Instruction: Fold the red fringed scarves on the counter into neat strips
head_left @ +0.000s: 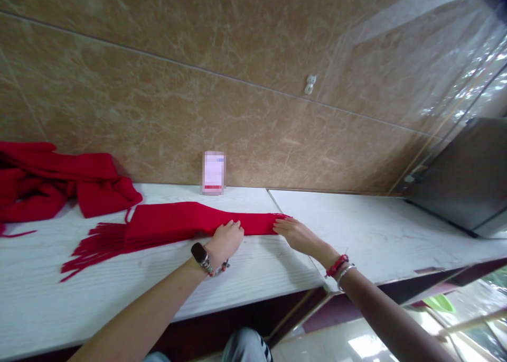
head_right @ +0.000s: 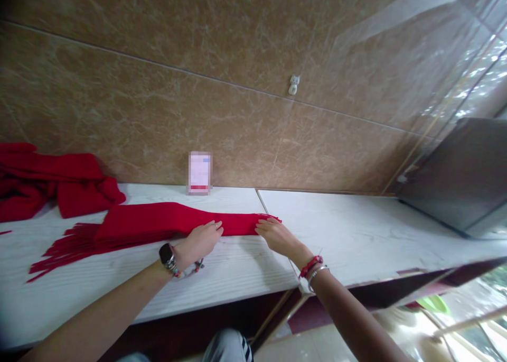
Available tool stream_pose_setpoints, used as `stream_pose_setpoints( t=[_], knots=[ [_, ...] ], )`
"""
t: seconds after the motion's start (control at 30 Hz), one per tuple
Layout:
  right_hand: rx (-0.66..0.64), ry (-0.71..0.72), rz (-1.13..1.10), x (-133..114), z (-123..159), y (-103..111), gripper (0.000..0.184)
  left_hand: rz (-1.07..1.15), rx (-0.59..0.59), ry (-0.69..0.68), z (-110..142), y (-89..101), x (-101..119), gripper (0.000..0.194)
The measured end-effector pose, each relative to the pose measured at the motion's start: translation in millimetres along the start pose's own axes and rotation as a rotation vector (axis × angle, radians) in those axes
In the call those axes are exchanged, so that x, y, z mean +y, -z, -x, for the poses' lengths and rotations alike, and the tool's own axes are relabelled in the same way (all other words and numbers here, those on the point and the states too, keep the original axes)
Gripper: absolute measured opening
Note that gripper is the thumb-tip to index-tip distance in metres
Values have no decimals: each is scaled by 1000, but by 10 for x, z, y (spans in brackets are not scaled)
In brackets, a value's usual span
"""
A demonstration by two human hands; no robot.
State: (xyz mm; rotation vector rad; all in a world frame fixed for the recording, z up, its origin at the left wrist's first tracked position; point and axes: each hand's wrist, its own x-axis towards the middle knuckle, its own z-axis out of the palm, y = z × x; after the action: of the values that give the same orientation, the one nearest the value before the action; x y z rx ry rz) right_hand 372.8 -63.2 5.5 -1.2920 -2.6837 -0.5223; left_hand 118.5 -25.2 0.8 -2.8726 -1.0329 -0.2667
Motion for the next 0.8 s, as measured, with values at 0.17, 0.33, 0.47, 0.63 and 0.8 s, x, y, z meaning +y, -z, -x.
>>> stream_pose_setpoints(
  t=[0.17, 0.33, 0.47, 0.63, 0.8],
  knots=[
    [36, -238, -40, -410, -528, -9, 37, -58, 95, 163, -105, 85, 46, 40],
    [-51, -204, -30, -578, -706, -236, 40, 12, -73, 211, -61, -56, -83, 46],
    [-109, -216, 70, -275, -318, -338, 32, 25, -107, 219, -53, -40, -114, 47],
    [-169, -406, 56, 115, 93, -319, 33, 49, -101, 246, -71, -57, -97, 48],
    [13, -544, -108, 113, -184, -147, 41, 1, 10, 191, -36, 47, -18, 46]
  ],
)
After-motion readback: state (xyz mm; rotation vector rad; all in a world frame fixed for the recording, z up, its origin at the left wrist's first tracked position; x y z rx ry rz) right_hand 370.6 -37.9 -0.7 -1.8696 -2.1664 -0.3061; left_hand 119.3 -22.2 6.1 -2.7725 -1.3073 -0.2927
